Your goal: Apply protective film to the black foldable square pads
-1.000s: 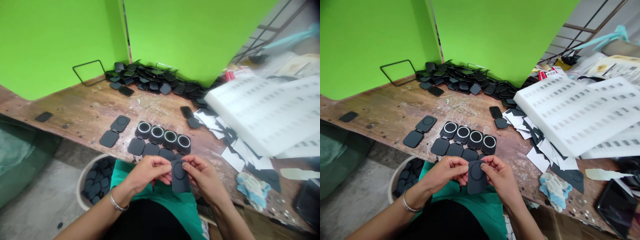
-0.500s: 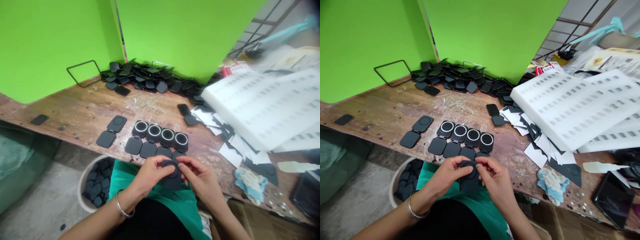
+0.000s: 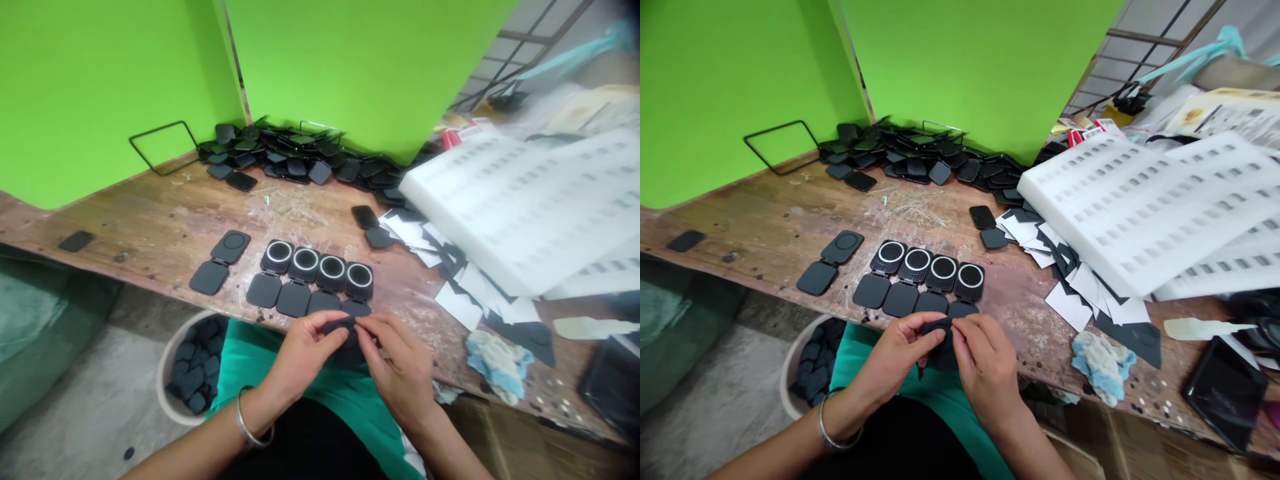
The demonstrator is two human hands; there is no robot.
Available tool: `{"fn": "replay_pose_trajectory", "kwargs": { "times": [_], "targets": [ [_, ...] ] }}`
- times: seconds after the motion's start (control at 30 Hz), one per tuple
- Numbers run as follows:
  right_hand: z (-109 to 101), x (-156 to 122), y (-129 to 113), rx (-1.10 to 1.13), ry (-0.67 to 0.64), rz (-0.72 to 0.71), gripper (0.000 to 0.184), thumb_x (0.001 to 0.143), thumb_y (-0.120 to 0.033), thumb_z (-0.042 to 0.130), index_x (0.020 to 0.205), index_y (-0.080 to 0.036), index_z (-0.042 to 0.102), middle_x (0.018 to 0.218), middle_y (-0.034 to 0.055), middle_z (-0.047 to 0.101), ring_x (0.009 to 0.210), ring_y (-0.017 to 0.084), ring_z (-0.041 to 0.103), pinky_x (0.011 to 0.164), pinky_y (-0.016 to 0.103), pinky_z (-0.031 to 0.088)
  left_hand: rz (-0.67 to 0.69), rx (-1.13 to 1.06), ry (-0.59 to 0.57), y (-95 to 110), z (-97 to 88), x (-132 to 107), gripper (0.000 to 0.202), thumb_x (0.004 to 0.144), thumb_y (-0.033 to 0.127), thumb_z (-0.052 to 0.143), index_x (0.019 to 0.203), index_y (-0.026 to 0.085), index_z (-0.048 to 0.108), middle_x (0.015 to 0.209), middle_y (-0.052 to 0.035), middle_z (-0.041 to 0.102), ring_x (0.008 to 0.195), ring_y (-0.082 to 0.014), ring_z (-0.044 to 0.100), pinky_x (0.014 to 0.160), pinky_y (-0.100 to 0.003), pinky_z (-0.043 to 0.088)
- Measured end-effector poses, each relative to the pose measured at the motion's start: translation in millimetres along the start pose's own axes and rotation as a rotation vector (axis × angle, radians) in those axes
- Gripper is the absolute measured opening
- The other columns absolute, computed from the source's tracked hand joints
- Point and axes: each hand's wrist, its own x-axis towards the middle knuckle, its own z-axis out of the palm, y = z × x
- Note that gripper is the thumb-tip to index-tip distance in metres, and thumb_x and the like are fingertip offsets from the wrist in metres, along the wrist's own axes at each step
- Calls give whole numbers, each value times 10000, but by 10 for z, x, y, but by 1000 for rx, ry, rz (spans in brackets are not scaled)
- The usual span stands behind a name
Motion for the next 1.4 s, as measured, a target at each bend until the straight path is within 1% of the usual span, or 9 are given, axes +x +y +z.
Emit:
{"fn": "replay_pose_trajectory", "kwargs": {
  "times": [0.1, 0.2, 0.37, 0.53, 0.63, 0.7, 0.8, 1.1, 1.4],
  "targets": [
    [-15, -10, -14, -7, 20, -26, 195, 883, -58, 574, 978, -172, 702, 862, 94, 687, 775, 175, 660, 706, 295, 568, 17, 25, 10, -9, 10, -5, 313, 733, 318, 757, 1013, 177, 750, 548, 32, 581, 623, -152, 585, 651, -256, 496],
    [-40, 3, -44, -5, 28, -44, 199, 880, -65, 573, 959, -188, 708, 835, 87, 686, 747, 179, 655, 681, 303, 565, 36, 60, 17, -9, 16, -6, 257, 737, 319, 755, 957, 187, 757, 578, 19, 616, 650, -164, 605, 645, -254, 497],
    [-71, 22, -50, -11, -14, -32, 167, 885, -88, 562, 909, -191, 690, 814, 77, 676, 735, 170, 643, 677, 291, 547, 98, 152, 36, -13, 30, -22, 191, 739, 291, 738, 902, 196, 769, 661, -9, 671, 731, -194, 637, 653, -261, 502],
    [-142, 72, 9, 84, -184, 87, 159, 874, -111, 542, 815, -206, 655, 749, 36, 633, 659, 139, 591, 577, 248, 485, 211, 229, 21, -71, 24, -50, 140, 781, 283, 705, 869, 200, 775, 790, -30, 708, 756, -185, 637, 682, -258, 494],
    [-219, 138, 48, 182, -330, 189, 136, 826, -118, 570, 736, -201, 630, 695, 13, 602, 606, 124, 558, 548, 239, 448, 284, 287, -32, -100, 14, -65, 132, 812, 271, 686, 870, 199, 781, 816, -38, 712, 756, -169, 629, 694, -244, 474],
    [-270, 185, 67, 246, -424, 258, 128, 800, -132, 586, 697, -200, 618, 684, 8, 598, 598, 123, 551, 546, 238, 441, 302, 314, -70, -108, 15, -73, 138, 827, 259, 673, 883, 199, 785, 818, -42, 708, 757, -164, 625, 697, -241, 465],
    [-327, 239, 79, 306, -496, 329, 127, 771, -150, 598, 656, -202, 616, 685, 9, 602, 606, 126, 546, 547, 238, 435, 300, 328, -101, -113, 29, -84, 154, 837, 246, 660, 905, 193, 788, 810, -48, 699, 753, -163, 622, 697, -244, 460],
    [-382, 258, 131, 433, -582, 522, 97, 704, -148, 612, 625, -196, 640, 666, -2, 595, 582, 117, 522, 524, 226, 427, 259, 317, -123, -153, 80, -100, 147, 824, 231, 664, 898, 210, 790, 911, -59, 755, 861, -209, 684, 785, -278, 499],
    [-426, 247, 143, 380, -646, 498, 123, 675, -91, 585, 608, -192, 604, 633, -22, 562, 562, 104, 498, 508, 212, 395, 251, 367, -136, -166, 115, -98, 163, 816, 199, 664, 906, 222, 798, 915, -39, 773, 849, -198, 700, 794, -267, 508]
  ]
}}
